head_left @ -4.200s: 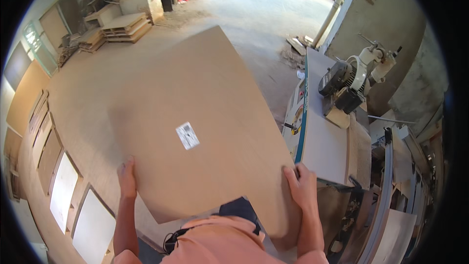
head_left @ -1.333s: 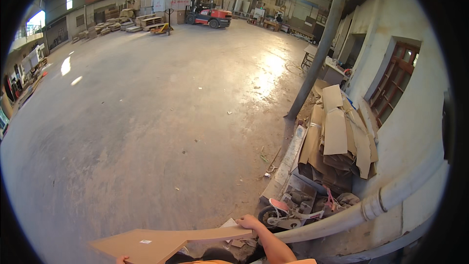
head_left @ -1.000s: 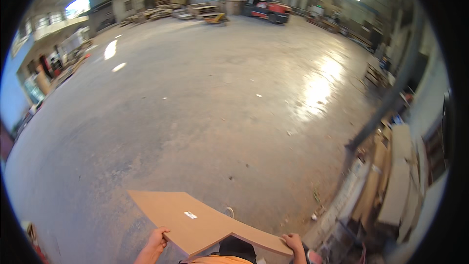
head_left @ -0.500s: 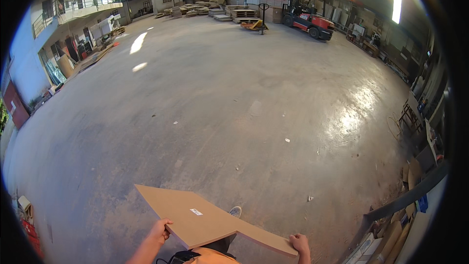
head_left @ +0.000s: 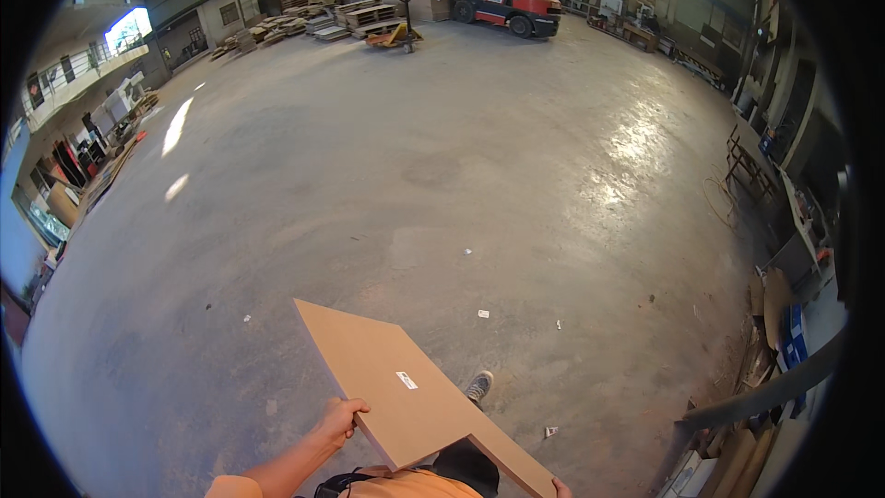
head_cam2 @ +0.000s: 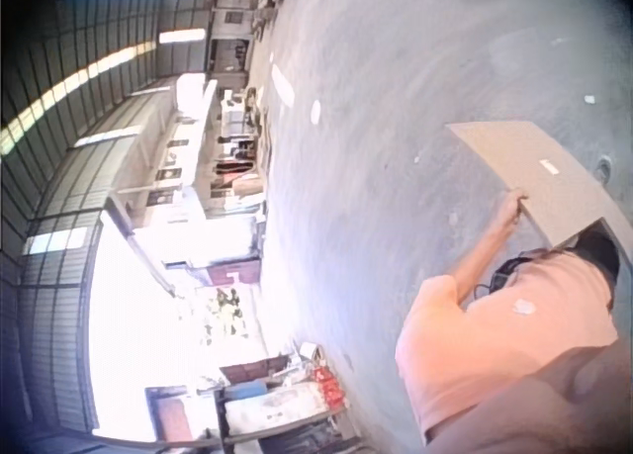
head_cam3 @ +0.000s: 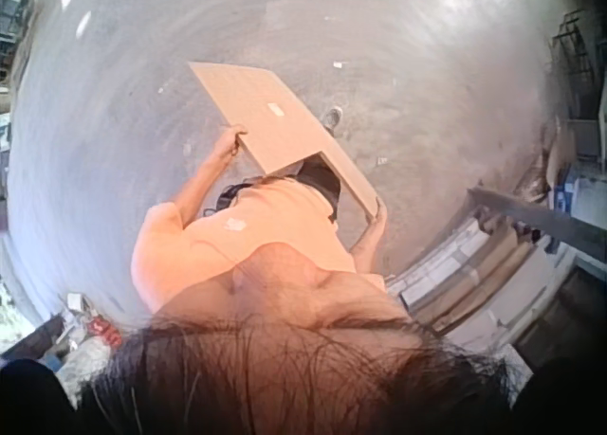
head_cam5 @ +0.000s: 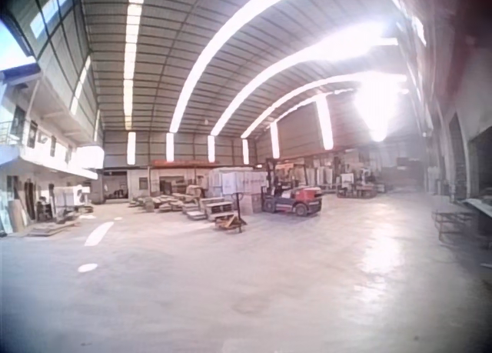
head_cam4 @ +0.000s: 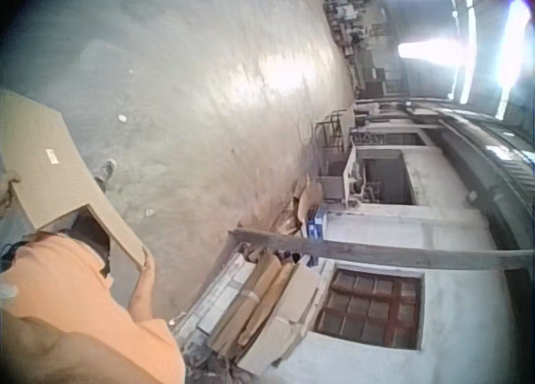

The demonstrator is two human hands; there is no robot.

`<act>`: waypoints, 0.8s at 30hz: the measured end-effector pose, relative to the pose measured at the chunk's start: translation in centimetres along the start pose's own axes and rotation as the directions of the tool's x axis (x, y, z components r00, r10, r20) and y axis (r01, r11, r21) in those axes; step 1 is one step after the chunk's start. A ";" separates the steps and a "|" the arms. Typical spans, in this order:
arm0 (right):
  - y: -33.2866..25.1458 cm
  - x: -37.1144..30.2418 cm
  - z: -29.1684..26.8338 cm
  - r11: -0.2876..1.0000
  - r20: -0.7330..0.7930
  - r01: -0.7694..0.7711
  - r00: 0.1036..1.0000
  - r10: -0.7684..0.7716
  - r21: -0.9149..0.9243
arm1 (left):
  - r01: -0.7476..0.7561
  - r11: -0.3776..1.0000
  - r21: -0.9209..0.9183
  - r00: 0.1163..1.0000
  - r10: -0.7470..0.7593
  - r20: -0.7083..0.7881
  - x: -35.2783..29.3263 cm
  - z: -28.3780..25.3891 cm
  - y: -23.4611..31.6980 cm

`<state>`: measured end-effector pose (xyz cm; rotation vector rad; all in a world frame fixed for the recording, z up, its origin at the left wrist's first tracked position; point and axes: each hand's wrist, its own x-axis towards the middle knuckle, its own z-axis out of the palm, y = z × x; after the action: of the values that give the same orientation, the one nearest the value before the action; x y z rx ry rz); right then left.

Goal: The person carries a large L-shaped wooden panel across a workshop, places it on a metal frame, then walks to a conveyor machine. They pick up a barcode scanner and scan labels on several wooden panels, placing them on the conveyor belt.

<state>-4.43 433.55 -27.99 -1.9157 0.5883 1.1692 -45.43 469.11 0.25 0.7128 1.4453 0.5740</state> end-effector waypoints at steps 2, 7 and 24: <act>-5.5 1.4 3.0 0.988 0.019 -0.006 1.000 0.003 0.152 | -0.038 0.999 0.029 0.999 0.037 0.021 4.0 4.5 4.9; -25.2 1.4 8.0 0.949 0.154 0.126 0.972 -0.175 0.288 | -0.044 0.998 0.036 0.999 0.044 -0.014 11.6 13.1 17.5; -87.8 -1.2 23.6 0.412 -0.099 0.725 0.433 -0.896 -0.551 | 0.148 0.989 0.001 0.988 -0.148 0.047 53.6 48.0 45.2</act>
<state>46.18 503.18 1.26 -2.3675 -0.5436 0.2186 8.62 534.61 -3.31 0.6066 1.4395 0.4413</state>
